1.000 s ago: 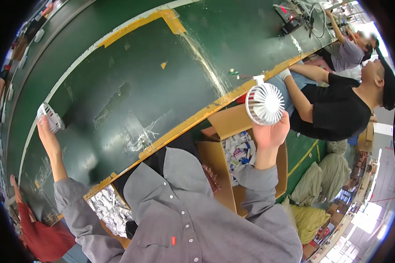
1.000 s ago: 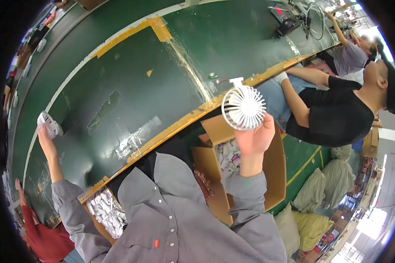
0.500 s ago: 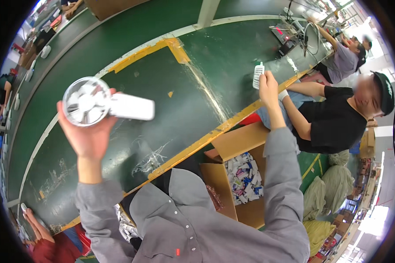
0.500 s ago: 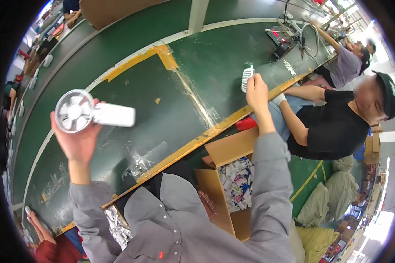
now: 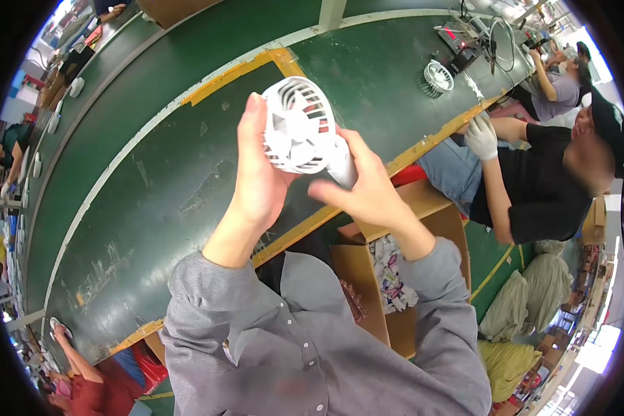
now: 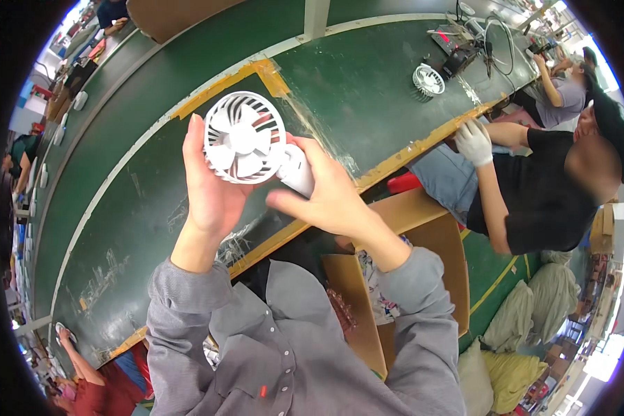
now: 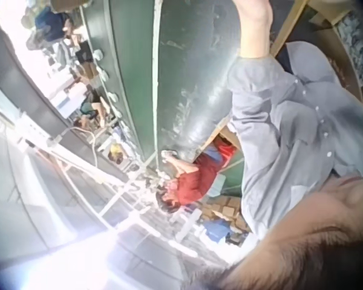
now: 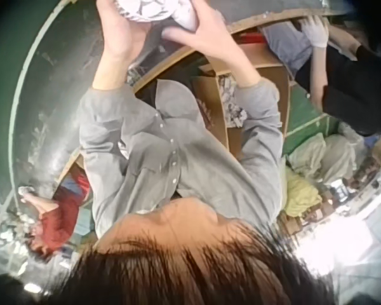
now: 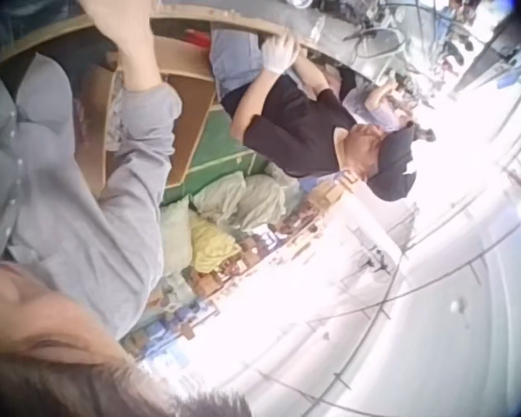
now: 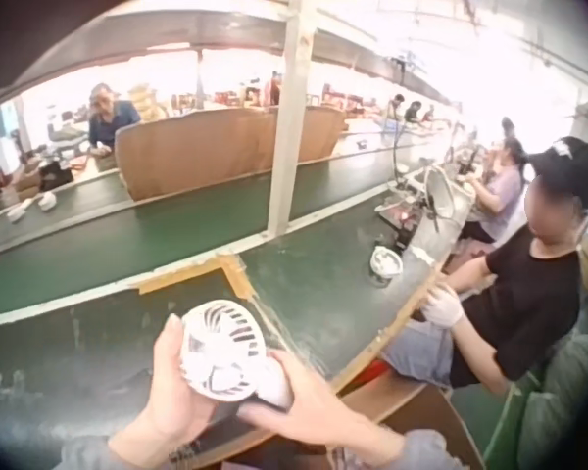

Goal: The person assembles handheld fans by connecting circuit boards, batteries, and plastic handles to fan heads by hand, places the components onto the conveyor belt, and rests their hands on the conveyor table.

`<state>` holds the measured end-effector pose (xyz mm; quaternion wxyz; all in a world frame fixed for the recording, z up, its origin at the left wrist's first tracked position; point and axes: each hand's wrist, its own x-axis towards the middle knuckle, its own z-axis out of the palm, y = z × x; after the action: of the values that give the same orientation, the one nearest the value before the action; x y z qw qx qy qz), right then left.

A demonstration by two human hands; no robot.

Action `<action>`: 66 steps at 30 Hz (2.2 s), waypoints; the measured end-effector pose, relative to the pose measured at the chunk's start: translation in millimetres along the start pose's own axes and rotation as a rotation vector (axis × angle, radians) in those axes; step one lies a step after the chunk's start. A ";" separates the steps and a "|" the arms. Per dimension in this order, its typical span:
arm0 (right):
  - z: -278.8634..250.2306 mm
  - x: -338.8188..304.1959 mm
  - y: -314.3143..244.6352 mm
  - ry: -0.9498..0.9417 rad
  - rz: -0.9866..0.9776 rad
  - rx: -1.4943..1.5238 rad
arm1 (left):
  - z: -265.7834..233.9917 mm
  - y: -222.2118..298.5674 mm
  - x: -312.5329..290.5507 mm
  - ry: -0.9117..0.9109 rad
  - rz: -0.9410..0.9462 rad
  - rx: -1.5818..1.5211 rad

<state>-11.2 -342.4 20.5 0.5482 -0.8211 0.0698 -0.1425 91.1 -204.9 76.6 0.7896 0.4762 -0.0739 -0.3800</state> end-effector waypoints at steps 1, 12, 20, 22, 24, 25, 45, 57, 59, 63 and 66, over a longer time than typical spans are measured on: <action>3.2 -8.1 3.5 0.062 0.108 -0.039 | -1.8 -6.6 1.3 -0.036 0.032 0.044; -7.8 -70.4 14.1 0.132 0.173 0.941 | -5.4 -52.1 -26.5 -0.022 -0.146 -0.444; -17.0 -81.5 5.0 0.094 0.152 1.162 | -26.0 -72.2 -41.2 0.128 -0.097 -0.277; -17.1 -81.5 4.5 0.047 0.188 1.111 | -28.3 -84.9 -45.7 0.071 0.171 0.170; -17.2 -83.4 0.9 0.033 0.194 1.097 | -2.1 -68.6 -62.7 0.029 0.318 0.529; -18.9 -84.3 -2.0 0.024 0.182 1.060 | -8.2 -76.8 -55.4 -0.059 0.576 0.774; -19.5 -111.1 -29.8 -0.297 0.467 0.499 | -11.6 -52.3 -71.9 -0.646 0.378 0.913; 1.7 -127.2 -18.2 -0.204 0.592 0.612 | -14.9 -75.5 -85.8 -0.528 0.718 1.202; -1.1 -130.0 -17.2 -0.214 0.595 0.657 | -17.5 -79.6 -83.2 -0.480 0.818 1.179; -11.6 -130.4 -24.4 -0.252 0.628 0.816 | -18.2 -86.0 -87.4 -0.476 0.669 0.966; -13.6 -130.3 -32.1 -0.272 0.636 0.830 | -13.8 -86.1 -91.3 -0.462 0.733 0.919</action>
<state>-140.5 -306.6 34.4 0.8468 -0.4849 0.1810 0.1226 -11.8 -156.3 22.1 0.5471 0.6161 -0.5564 -0.1072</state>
